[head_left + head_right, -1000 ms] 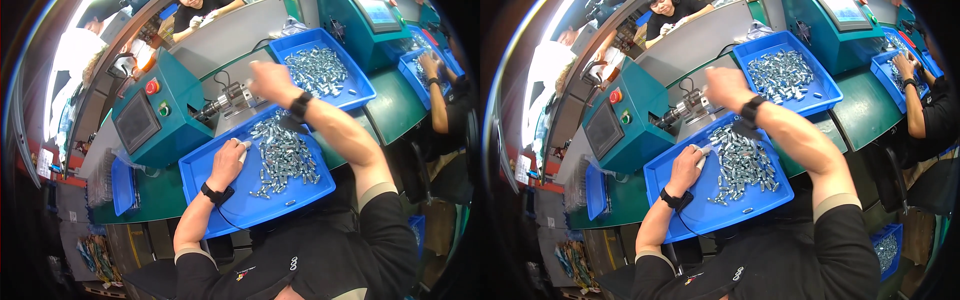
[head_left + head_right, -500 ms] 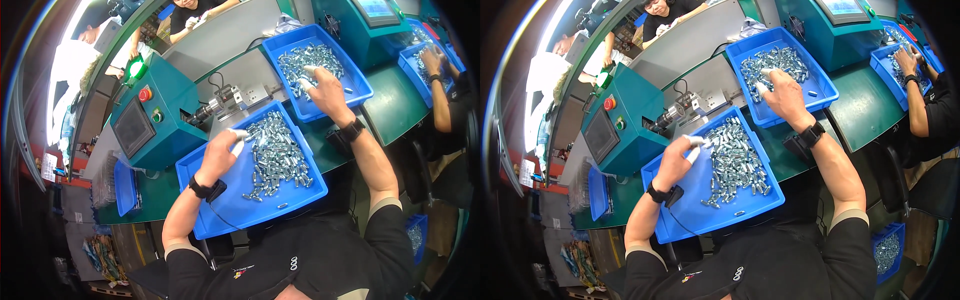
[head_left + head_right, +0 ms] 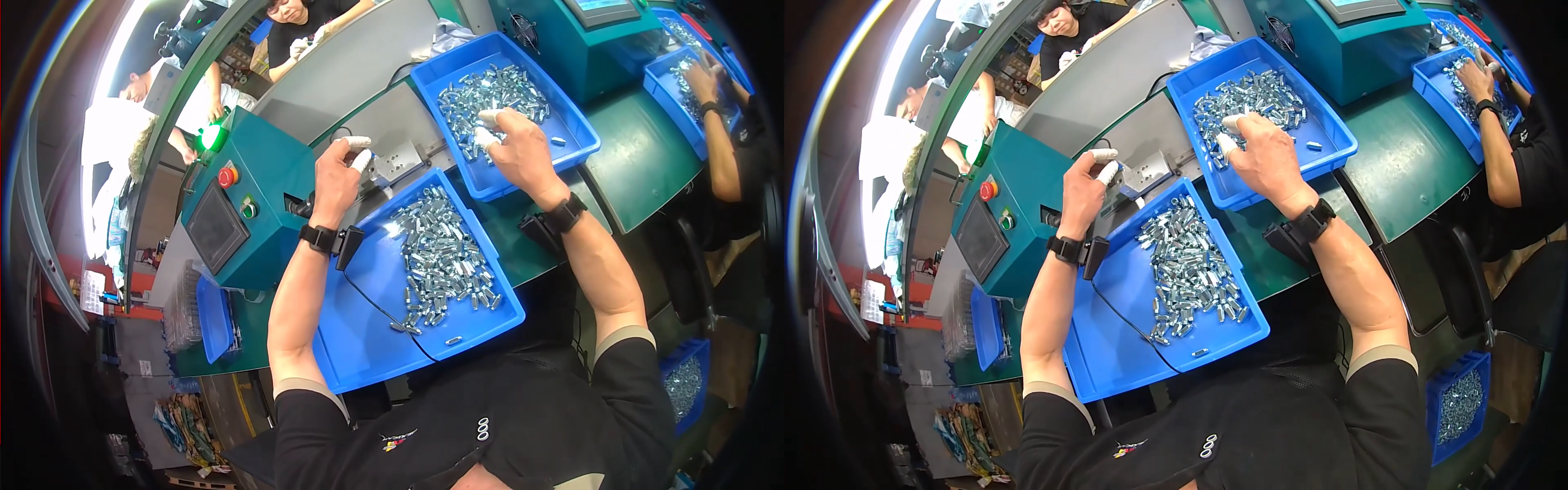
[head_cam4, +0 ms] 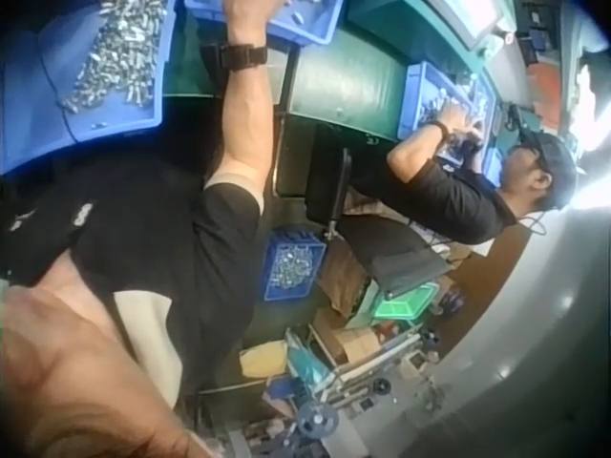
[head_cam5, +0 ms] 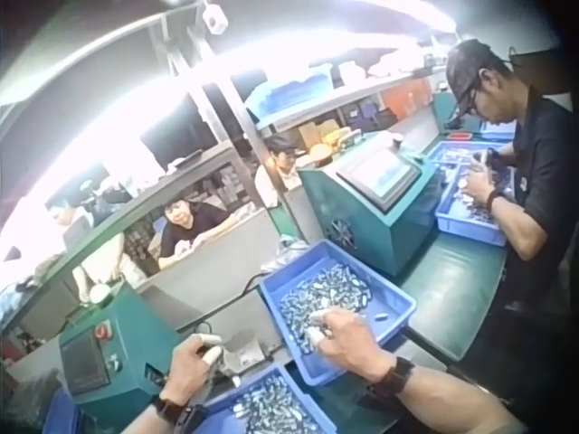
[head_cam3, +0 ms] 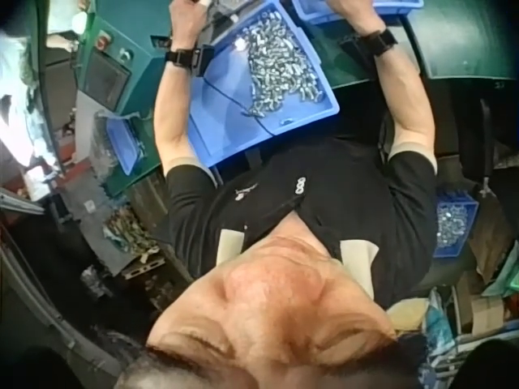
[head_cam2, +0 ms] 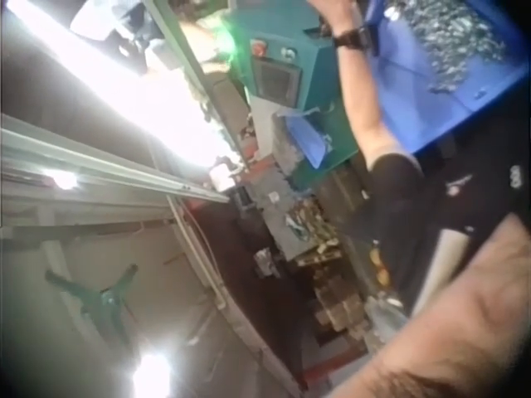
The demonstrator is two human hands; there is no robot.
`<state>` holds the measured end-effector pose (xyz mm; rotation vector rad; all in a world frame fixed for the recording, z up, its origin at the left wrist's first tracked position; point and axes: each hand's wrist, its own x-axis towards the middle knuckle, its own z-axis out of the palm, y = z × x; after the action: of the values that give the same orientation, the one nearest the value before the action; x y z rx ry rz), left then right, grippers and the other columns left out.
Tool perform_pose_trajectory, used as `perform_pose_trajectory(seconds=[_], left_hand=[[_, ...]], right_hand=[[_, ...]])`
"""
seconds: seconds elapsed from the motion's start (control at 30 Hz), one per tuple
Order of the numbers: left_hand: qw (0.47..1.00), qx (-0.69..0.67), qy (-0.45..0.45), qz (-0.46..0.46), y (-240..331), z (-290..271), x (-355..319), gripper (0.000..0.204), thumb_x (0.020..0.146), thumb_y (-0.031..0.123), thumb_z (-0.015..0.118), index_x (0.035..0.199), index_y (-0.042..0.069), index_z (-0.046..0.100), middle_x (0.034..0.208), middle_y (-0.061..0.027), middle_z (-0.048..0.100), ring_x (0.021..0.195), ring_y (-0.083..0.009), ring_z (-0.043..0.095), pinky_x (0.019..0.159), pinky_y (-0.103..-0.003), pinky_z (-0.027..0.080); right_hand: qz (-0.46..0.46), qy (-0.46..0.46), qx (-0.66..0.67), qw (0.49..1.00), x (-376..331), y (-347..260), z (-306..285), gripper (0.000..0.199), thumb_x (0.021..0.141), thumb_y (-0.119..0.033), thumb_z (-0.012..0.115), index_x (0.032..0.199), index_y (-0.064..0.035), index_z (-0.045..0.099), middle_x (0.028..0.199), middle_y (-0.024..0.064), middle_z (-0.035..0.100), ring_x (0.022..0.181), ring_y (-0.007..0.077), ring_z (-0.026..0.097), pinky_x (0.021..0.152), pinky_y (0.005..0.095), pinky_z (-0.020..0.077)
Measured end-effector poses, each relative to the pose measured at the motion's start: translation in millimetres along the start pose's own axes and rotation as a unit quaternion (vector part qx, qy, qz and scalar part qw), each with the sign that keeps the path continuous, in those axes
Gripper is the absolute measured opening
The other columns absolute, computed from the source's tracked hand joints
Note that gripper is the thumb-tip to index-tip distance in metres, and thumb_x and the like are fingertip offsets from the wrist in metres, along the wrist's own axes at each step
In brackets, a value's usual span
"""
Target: The person picks up a metal component from a blue tray, inserts it into a machine, and then places the processed component into a separate blue tray, repeating this cycle for several parts.
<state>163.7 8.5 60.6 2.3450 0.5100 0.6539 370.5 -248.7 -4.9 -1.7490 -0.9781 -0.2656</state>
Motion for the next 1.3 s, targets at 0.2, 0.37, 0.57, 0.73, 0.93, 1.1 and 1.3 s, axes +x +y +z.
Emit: perform_pose_trajectory(seconds=[0.2,0.37,0.57,0.73,0.93,1.1,1.3], left_hand=[[0.998,0.056,0.017,0.020,-3,5,-2,0.015,0.093,0.005,0.079,0.108,0.003,0.077,0.100,-0.0095,0.076,0.085,-0.0203,0.073,0.079,-0.034,0.057],[0.994,0.099,0.019,0.047,1,4,-4,0.015,0.092,0.006,0.080,0.107,0.005,0.077,0.097,-0.0110,0.074,0.086,-0.0256,0.072,0.079,-0.038,0.057],[0.986,0.157,0.016,0.060,1,-4,-6,0.014,0.094,0.007,0.079,0.107,0.005,0.078,0.097,-0.0111,0.075,0.086,-0.0250,0.071,0.079,-0.038,0.056],[0.984,0.168,0.022,0.056,-3,-2,-10,0.014,0.092,0.009,0.080,0.106,0.007,0.076,0.094,-0.0113,0.073,0.090,-0.0310,0.068,0.081,-0.043,0.054],[0.958,0.247,0.022,0.141,-8,-5,-10,0.014,0.091,0.005,0.076,0.105,0.008,0.076,0.093,-0.0118,0.072,0.093,-0.0338,0.067,0.083,-0.045,0.053],[0.916,0.318,0.034,0.241,-11,-6,-11,0.016,0.087,0.001,0.073,0.102,0.007,0.074,0.089,-0.0108,0.068,0.091,-0.0343,0.065,0.083,-0.046,0.052],[0.907,0.337,0.023,0.251,-6,-6,-8,0.022,0.082,-0.004,0.066,0.099,0.009,0.071,0.088,-0.0112,0.065,0.094,-0.0343,0.064,0.085,-0.047,0.051]], right_hand=[[-0.018,0.012,0.002,1.000,0,4,-1,0.025,0.094,-0.014,0.076,0.117,-0.0048,0.077,0.103,0.0139,0.075,0.093,0.0327,0.073,0.082,0.0414,0.0580],[-0.028,0.018,0.008,0.999,-1,5,0,0.026,0.093,-0.010,0.075,0.119,-0.0048,0.077,0.101,0.0143,0.075,0.089,0.0316,0.073,0.078,0.0399,0.0581],[-0.024,0.019,0.015,0.999,-1,4,0,0.027,0.092,-0.009,0.074,0.119,-0.0049,0.077,0.100,0.0144,0.075,0.088,0.0319,0.073,0.078,0.0398,0.0582],[-0.001,0.004,0.016,1.000,-1,-1,-4,0.023,0.095,-0.015,0.074,0.115,-0.0055,0.077,0.104,0.0133,0.076,0.097,0.0334,0.074,0.085,0.0426,0.0581],[-0.029,0.018,0.009,0.999,-1,3,0,0.027,0.093,-0.011,0.076,0.118,-0.0043,0.077,0.100,0.0148,0.075,0.089,0.0317,0.074,0.079,0.0395,0.0583],[-0.021,-0.006,0.001,1.000,1,4,1,0.024,0.095,-0.013,0.076,0.117,-0.0039,0.077,0.100,0.0150,0.076,0.090,0.0311,0.075,0.080,0.0401,0.0585],[-0.006,-0.045,0.024,0.999,0,-4,4,0.026,0.097,-0.015,0.076,0.120,-0.0034,0.078,0.103,0.0154,0.078,0.092,0.0292,0.076,0.084,0.0385,0.0590]])
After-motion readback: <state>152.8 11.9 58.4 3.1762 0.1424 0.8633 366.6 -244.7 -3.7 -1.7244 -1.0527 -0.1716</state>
